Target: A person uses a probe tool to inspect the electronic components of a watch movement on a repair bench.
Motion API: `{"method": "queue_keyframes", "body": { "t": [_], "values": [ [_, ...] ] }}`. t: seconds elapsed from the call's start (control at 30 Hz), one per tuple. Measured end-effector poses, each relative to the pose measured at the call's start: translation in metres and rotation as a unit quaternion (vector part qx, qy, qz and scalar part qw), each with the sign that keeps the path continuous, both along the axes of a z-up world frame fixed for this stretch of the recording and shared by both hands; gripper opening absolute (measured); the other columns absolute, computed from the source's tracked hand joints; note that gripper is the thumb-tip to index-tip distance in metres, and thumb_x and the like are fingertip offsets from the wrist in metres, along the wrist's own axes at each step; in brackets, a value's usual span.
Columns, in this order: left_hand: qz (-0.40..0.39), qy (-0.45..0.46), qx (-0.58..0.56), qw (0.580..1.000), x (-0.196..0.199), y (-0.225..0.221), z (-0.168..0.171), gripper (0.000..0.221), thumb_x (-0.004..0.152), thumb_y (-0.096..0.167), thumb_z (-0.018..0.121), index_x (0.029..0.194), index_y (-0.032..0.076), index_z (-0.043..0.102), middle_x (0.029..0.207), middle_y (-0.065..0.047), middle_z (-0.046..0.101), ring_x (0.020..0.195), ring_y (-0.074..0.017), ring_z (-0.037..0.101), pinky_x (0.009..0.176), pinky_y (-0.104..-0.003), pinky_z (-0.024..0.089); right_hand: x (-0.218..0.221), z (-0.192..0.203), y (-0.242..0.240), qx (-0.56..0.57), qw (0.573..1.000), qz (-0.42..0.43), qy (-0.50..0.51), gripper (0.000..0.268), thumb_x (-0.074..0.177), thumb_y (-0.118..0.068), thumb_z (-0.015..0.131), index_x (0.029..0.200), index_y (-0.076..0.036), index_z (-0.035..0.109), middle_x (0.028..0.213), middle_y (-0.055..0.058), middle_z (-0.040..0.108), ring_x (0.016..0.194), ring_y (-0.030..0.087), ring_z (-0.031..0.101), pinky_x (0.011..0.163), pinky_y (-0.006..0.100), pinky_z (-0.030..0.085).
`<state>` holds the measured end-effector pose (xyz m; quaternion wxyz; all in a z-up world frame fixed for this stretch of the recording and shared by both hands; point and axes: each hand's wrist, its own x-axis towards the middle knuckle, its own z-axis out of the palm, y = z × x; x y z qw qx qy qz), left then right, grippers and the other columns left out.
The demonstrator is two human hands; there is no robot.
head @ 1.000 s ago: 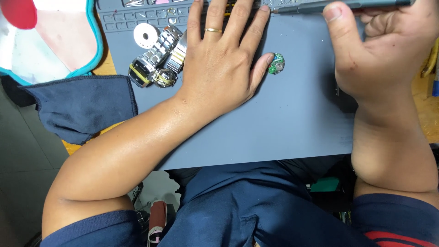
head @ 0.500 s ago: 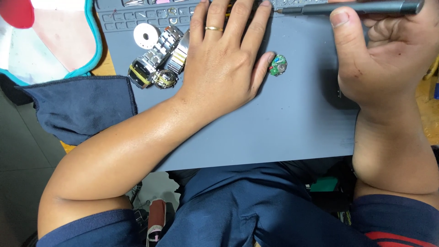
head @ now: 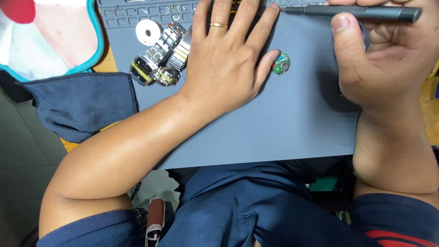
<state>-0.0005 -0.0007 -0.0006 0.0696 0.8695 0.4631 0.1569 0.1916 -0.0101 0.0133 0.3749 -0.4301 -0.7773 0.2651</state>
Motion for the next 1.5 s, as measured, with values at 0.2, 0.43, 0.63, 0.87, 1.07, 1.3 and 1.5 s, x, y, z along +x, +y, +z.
{"method": "queue_keyframes", "body": {
  "t": [0.2, 0.43, 0.63, 0.87, 1.07, 1.3, 1.5],
  "values": [
    [0.006, 0.007, 0.008, 1.000, -0.001, -0.002, -0.001, 0.044, 0.083, 0.039, 0.058, 0.113, 0.008, 0.050, 0.114, -0.013, 0.037, 0.105, -0.0326, 0.030, 0.088, -0.045, 0.024, -0.001, -0.001, -0.004, -0.015, 0.999, -0.019, 0.023, 0.006, 0.098, 0.017, 0.042, 0.103, 0.016, 0.039, 0.103, 0.028, 0.047, 0.098, 0.036, 0.049, 0.091, 0.039, 0.040],
    [-0.011, -0.018, 0.021, 1.000, -0.002, -0.002, 0.001, 0.041, 0.082, 0.034, 0.061, 0.108, 0.004, 0.054, 0.110, -0.012, 0.040, 0.102, -0.0319, 0.033, 0.087, -0.044, 0.025, 0.019, -0.011, -0.015, 0.023, 0.993, -0.116, -0.024, 0.011, 0.103, 0.013, 0.041, 0.101, 0.021, 0.046, 0.096, 0.025, 0.049, 0.095, 0.033, 0.050, 0.087, 0.038, 0.041],
    [-0.011, 0.064, 0.052, 0.997, -0.003, -0.010, 0.010, 0.036, 0.086, 0.027, 0.058, 0.111, 0.002, 0.050, 0.115, -0.013, 0.038, 0.103, -0.0281, 0.036, 0.077, -0.040, 0.035, -0.003, 0.001, -0.018, -0.079, 0.986, -0.064, 0.132, 0.012, 0.099, -0.002, 0.036, 0.108, 0.000, 0.028, 0.102, 0.024, 0.040, 0.096, 0.033, 0.045, 0.092, 0.044, 0.046],
    [-0.082, 0.041, 0.082, 0.992, 0.007, -0.047, 0.004, 0.025, 0.078, 0.010, 0.036, 0.095, 0.008, 0.053, 0.061, 0.000, 0.041, 0.053, -0.0148, 0.037, 0.050, -0.027, 0.026, 0.005, 0.004, -0.008, -0.023, 0.997, 0.044, 0.060, 0.018, 0.091, 0.005, 0.043, 0.098, 0.008, 0.026, 0.088, 0.027, 0.038, 0.079, 0.034, 0.050, 0.077, 0.040, 0.050],
    [-0.077, 0.107, 0.066, 0.989, 0.008, -0.049, -0.006, 0.034, 0.089, 0.026, 0.043, 0.120, 0.012, 0.040, 0.054, 0.004, 0.032, 0.045, -0.0108, 0.032, 0.046, -0.025, 0.029, 0.005, 0.006, -0.005, -0.022, 0.998, 0.057, 0.016, 0.019, 0.091, 0.004, 0.045, 0.094, 0.012, 0.028, 0.085, 0.032, 0.043, 0.076, 0.039, 0.054, 0.072, 0.040, 0.048],
    [-0.066, 0.105, 0.046, 0.991, 0.008, -0.049, -0.011, 0.040, 0.086, 0.032, 0.046, 0.118, 0.010, 0.043, 0.052, 0.005, 0.034, 0.042, -0.0105, 0.033, 0.044, -0.024, 0.028, 0.002, 0.004, -0.007, -0.026, 0.998, 0.056, 0.013, 0.018, 0.091, 0.006, 0.046, 0.094, 0.013, 0.030, 0.084, 0.030, 0.042, 0.076, 0.037, 0.054, 0.070, 0.038, 0.049],
    [-0.062, 0.098, 0.043, 0.992, 0.009, -0.049, -0.011, 0.040, 0.085, 0.032, 0.045, 0.117, 0.009, 0.044, 0.053, 0.005, 0.035, 0.042, -0.0116, 0.035, 0.044, -0.025, 0.029, 0.000, 0.003, -0.008, -0.036, 0.998, 0.034, 0.026, 0.018, 0.091, 0.005, 0.046, 0.094, 0.012, 0.030, 0.084, 0.030, 0.043, 0.076, 0.036, 0.054, 0.070, 0.038, 0.048]
  ]
}}
